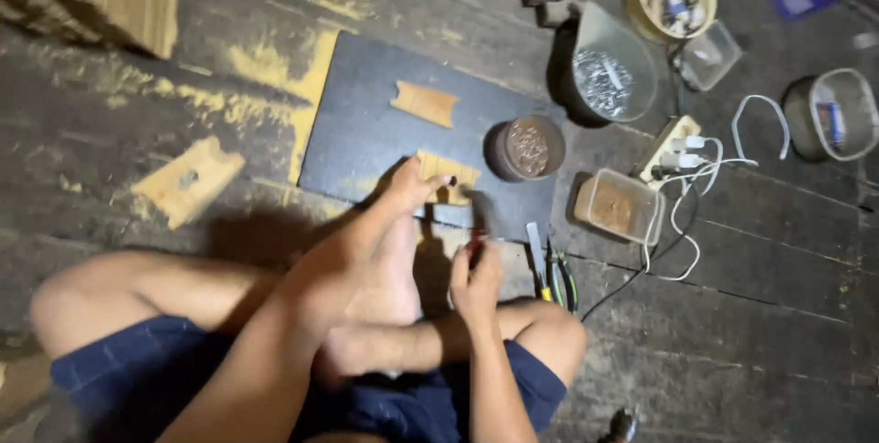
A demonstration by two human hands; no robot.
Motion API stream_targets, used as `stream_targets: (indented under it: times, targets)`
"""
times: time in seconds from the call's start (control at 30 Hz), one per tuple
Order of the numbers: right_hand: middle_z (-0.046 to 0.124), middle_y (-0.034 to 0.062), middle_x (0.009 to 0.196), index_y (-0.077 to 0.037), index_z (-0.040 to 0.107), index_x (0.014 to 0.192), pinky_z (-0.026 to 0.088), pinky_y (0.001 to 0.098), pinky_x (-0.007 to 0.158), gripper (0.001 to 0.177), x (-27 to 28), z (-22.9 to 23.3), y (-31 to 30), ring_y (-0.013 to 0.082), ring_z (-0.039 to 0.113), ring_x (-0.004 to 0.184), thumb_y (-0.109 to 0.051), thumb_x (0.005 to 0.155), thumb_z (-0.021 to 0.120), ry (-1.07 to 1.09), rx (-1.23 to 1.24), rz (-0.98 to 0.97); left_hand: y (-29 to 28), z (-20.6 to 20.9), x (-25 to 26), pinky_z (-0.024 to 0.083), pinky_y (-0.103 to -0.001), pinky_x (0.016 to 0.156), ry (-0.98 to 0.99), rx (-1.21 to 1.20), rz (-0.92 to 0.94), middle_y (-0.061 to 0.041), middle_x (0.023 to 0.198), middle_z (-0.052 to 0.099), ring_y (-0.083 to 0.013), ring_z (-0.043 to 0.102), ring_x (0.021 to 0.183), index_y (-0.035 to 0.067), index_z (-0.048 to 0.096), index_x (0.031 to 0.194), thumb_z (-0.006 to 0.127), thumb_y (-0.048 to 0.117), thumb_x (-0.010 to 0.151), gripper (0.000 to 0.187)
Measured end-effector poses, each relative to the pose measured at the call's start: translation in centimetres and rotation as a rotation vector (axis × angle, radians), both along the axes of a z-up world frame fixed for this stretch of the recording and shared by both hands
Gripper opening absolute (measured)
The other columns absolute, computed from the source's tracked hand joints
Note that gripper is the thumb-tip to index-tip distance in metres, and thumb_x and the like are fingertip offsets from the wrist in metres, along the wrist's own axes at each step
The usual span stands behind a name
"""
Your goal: Assembling small wooden components using a hammer and nails while sitting on the floor
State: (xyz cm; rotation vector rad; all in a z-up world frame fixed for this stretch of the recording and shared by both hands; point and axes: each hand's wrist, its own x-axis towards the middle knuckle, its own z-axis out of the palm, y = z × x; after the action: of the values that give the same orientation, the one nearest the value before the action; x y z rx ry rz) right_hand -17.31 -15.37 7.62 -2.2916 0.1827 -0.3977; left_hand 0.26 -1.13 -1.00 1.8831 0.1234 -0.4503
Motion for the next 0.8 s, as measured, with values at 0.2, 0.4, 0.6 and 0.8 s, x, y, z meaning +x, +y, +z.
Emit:
stream_targets:
  times: [0.2,0.4,0.6,0.8]
  targets:
    - [0.064,0.0434,0.116,0.008,0.047,0.143,0.052,0.0647,0.094,0.060,0.6,4.1,1.1,0.0592,0.064,0.107,-0.001,0.087,0.065,0.198,-0.062,0.108,1.1,-1.1,-0.3,0.054,-0.049,0.098,-0.051,-0.055,0.021,-0.026,0.113,0.070,-0.0405,0.067,0.115,-0.004,0.060,0.118,0.083,0.047,0.084,0.065]
    - [0.072,0.0235,0.124,-0.036,0.042,0.153,0.047,0.0551,0.109,0.066,-0.8,3.8,-5.9,0.0443,0.061,0.126,-0.026,0.091,0.064,0.758,-0.045,-0.011,1.5,1.6,1.0,0.055,-0.047,0.095,-0.059,-0.031,-0.225,-0.026,0.116,0.070,-0.0408,0.068,0.113,-0.002,0.057,0.121,0.096,0.047,0.065,0.084]
    - [0.051,0.0353,0.139,-0.008,0.051,0.149,0.030,0.0646,0.116,0.075,0.8,7.0,-5.4,0.0576,0.039,0.138,-0.042,0.089,0.079,0.217,-0.125,-0.079,0.9,7.4,2.4,0.057,-0.043,0.088,-0.011,0.085,-0.674,-0.017,0.102,0.074,-0.0331,0.072,0.101,0.010,0.057,0.123,0.099,0.040,0.060,0.082]
    - [0.068,0.0193,0.081,0.006,0.062,0.109,0.064,0.0369,0.057,0.027,5.5,2.6,-1.8,0.0256,0.070,0.060,-0.001,0.088,0.078,0.243,0.897,0.063,0.6,19.9,0.8,0.038,-0.057,0.114,-0.225,0.182,-0.542,-0.013,0.142,0.062,-0.0375,0.053,0.137,0.027,0.054,0.142,0.090,0.024,0.074,0.077]
